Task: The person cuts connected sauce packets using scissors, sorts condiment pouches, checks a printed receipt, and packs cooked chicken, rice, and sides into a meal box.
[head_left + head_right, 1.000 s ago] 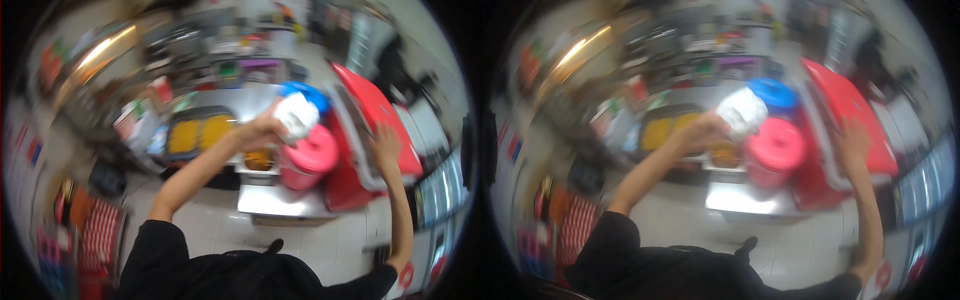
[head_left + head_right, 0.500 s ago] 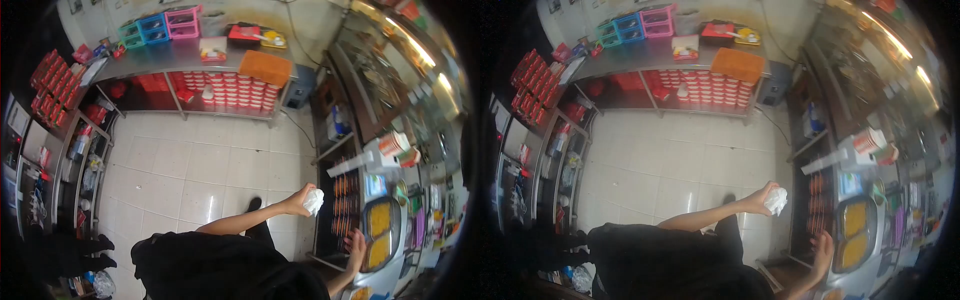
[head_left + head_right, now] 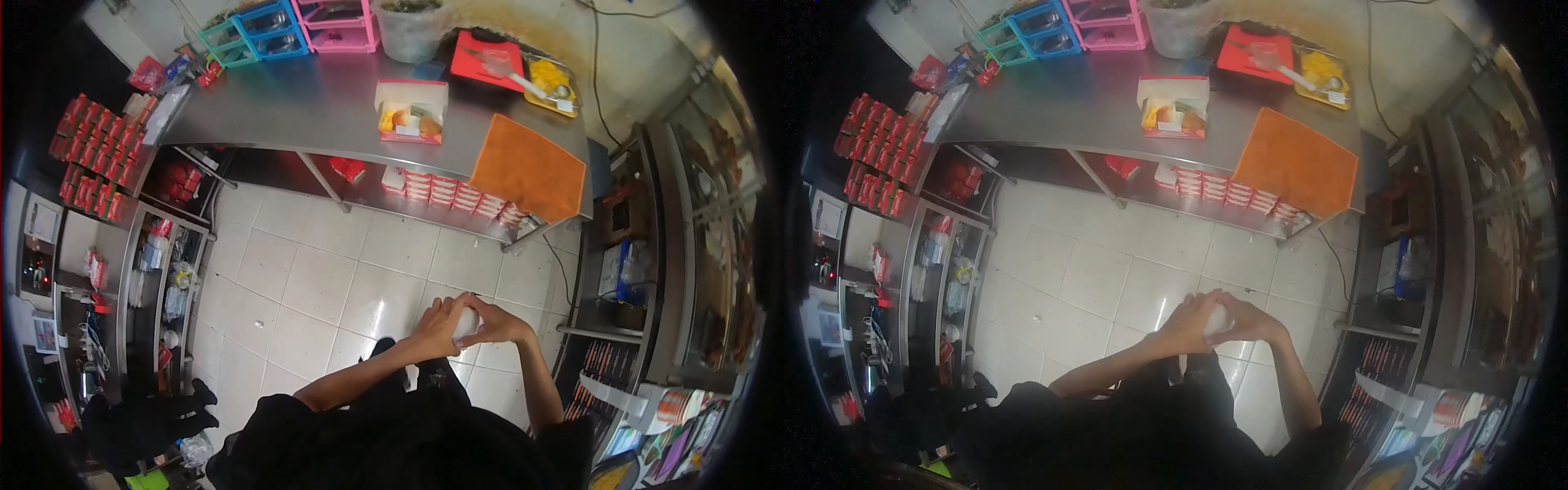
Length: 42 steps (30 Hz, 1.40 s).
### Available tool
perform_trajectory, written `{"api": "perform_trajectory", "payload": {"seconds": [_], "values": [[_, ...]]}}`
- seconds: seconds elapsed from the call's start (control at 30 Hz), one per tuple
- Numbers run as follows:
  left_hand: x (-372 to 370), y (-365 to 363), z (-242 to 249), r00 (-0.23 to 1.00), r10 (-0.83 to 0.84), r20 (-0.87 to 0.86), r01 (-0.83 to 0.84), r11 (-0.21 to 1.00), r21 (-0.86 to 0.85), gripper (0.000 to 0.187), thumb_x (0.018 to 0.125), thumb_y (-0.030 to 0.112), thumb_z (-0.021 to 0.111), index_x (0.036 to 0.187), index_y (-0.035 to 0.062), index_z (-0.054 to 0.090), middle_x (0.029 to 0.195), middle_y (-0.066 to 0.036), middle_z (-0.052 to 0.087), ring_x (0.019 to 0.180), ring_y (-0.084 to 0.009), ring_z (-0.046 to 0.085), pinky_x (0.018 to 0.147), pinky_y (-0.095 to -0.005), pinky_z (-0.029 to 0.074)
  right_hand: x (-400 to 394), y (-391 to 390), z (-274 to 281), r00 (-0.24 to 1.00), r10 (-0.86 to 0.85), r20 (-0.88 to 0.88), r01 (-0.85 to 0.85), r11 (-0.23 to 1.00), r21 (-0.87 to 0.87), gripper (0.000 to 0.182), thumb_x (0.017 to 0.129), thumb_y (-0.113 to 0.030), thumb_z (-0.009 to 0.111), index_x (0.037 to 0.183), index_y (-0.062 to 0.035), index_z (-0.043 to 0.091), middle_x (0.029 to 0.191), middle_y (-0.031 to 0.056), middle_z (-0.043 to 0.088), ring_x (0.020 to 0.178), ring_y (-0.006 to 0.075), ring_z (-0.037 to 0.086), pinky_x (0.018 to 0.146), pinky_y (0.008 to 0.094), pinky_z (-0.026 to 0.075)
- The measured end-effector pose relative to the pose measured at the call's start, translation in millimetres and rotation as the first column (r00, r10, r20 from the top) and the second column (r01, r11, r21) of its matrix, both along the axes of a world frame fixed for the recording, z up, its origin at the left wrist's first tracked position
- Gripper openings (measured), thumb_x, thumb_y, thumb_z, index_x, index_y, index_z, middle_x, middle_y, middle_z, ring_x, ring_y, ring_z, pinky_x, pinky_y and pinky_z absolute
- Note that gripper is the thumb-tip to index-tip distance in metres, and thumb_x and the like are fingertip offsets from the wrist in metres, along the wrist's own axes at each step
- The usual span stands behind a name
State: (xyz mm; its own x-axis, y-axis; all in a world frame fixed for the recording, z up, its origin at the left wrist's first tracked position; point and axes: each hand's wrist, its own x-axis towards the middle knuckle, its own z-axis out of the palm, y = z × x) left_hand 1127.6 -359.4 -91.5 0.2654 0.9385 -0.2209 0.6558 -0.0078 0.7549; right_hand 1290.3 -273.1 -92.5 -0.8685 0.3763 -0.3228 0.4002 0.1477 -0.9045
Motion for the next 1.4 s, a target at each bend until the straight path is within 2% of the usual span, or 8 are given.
{"api": "perform_trajectory", "payload": {"seconds": [0.13, 0.23, 0.4, 0.63, 0.8, 0.93, 1.13, 1.4], "values": [[-57, 72, 3, 0.99, 0.074, 0.117, -0.08, 0.996, 0.048, 0.093, 0.055, 0.017, 0.077, 0.131, 0.0019, 0.024, 0.116, -0.021, 0.041, 0.104, -0.038, 0.04, 0.089, -0.0437, 0.037, -74, 86, 22, 0.955, 0.047, 0.293, 0.019, 0.975, -0.219, 0.081, 0.058, -0.027, 0.078, 0.125, -0.003, 0.039, 0.115, 0.0121, 0.05, 0.108, 0.0241, 0.048, 0.094, 0.0321, 0.037], [-127, 143, -1, 0.931, -0.041, 0.362, -0.029, 0.982, 0.186, 0.079, 0.062, 0.023, 0.077, 0.126, 0.0025, 0.035, 0.123, -0.019, 0.04, 0.118, -0.0325, 0.036, 0.097, -0.0396, 0.031, -90, 140, -18, 0.99, -0.133, 0.052, 0.141, 0.97, -0.198, 0.078, 0.06, -0.025, 0.074, 0.126, -0.0034, 0.039, 0.116, 0.0115, 0.05, 0.108, 0.0243, 0.049, 0.092, 0.0318, 0.039], [-249, 271, -35, 0.827, 0.482, 0.289, -0.552, 0.793, 0.258, 0.014, 0.076, 0.015, 0.063, 0.085, 0.0057, 0.057, 0.079, -0.009, 0.057, 0.077, -0.027, 0.055, 0.07, -0.0341, 0.044, -132, 237, -26, 0.771, -0.634, -0.054, 0.469, 0.624, -0.625, 0.072, 0.067, -0.021, 0.064, 0.13, -0.003, 0.034, 0.12, 0.0105, 0.048, 0.111, 0.0219, 0.047, 0.093, 0.0334, 0.04], [-264, 411, -55, 0.932, -0.081, -0.352, 0.105, 0.993, 0.048, 0.015, 0.079, 0.02, 0.057, 0.085, 0.0073, 0.062, 0.084, -0.012, 0.063, 0.083, -0.0274, 0.061, 0.066, -0.0389, 0.048, -226, 357, -32, 0.639, -0.748, -0.181, 0.381, 0.512, -0.77, 0.071, 0.071, -0.025, 0.061, 0.131, -0.0028, 0.032, 0.123, 0.0112, 0.045, 0.115, 0.022, 0.045, 0.096, 0.0346, 0.038], [-269, 436, -117, 0.906, -0.072, -0.417, 0.256, 0.878, 0.405, 0.013, 0.074, 0.015, 0.057, 0.08, 0.0045, 0.063, 0.078, -0.013, 0.063, 0.075, -0.0291, 0.062, 0.064, -0.0402, 0.049, -257, 391, -31, 0.696, -0.691, -0.194, 0.298, 0.524, -0.798, 0.069, 0.072, -0.019, 0.06, 0.132, -0.0027, 0.031, 0.125, 0.0119, 0.044, 0.115, 0.023, 0.044, 0.097, 0.0352, 0.036], [-293, 428, -87, 0.804, -0.213, -0.555, 0.386, 0.897, 0.216, 0.012, 0.074, 0.009, 0.057, 0.083, 0.0037, 0.062, 0.078, -0.013, 0.063, 0.07, -0.0308, 0.063, 0.062, -0.0401, 0.049, -269, 402, -37, 0.739, -0.636, -0.222, 0.459, 0.716, -0.526, 0.066, 0.067, -0.016, 0.066, 0.126, -0.0045, 0.037, 0.121, 0.0104, 0.046, 0.114, 0.0221, 0.044, 0.097, 0.034, 0.036], [-317, 407, -71, 0.924, 0.112, -0.365, -0.062, 0.987, 0.148, 0.013, 0.083, 0.02, 0.053, 0.088, 0.0105, 0.06, 0.076, -0.009, 0.062, 0.065, -0.0293, 0.061, 0.059, -0.0417, 0.047, -285, 400, -42, 0.884, -0.442, -0.154, 0.467, 0.857, 0.22, 0.066, 0.055, -0.021, 0.074, 0.113, -0.0087, 0.044, 0.112, 0.0088, 0.052, 0.109, 0.0233, 0.045, 0.093, 0.0351, 0.032], [-314, 401, -69, 0.928, 0.196, -0.317, -0.135, 0.969, 0.205, 0.009, 0.082, 0.018, 0.056, 0.084, 0.0088, 0.057, 0.075, -0.009, 0.061, 0.064, -0.029, 0.061, 0.06, -0.0393, 0.047, -301, 387, -56, 0.967, -0.251, 0.046, 0.088, 0.496, 0.864, 0.05, 0.057, -0.023, 0.074, 0.101, -0.0104, 0.053, 0.096, 0.0058, 0.059, 0.101, 0.025, 0.047, 0.083, 0.0393, 0.032]]}}
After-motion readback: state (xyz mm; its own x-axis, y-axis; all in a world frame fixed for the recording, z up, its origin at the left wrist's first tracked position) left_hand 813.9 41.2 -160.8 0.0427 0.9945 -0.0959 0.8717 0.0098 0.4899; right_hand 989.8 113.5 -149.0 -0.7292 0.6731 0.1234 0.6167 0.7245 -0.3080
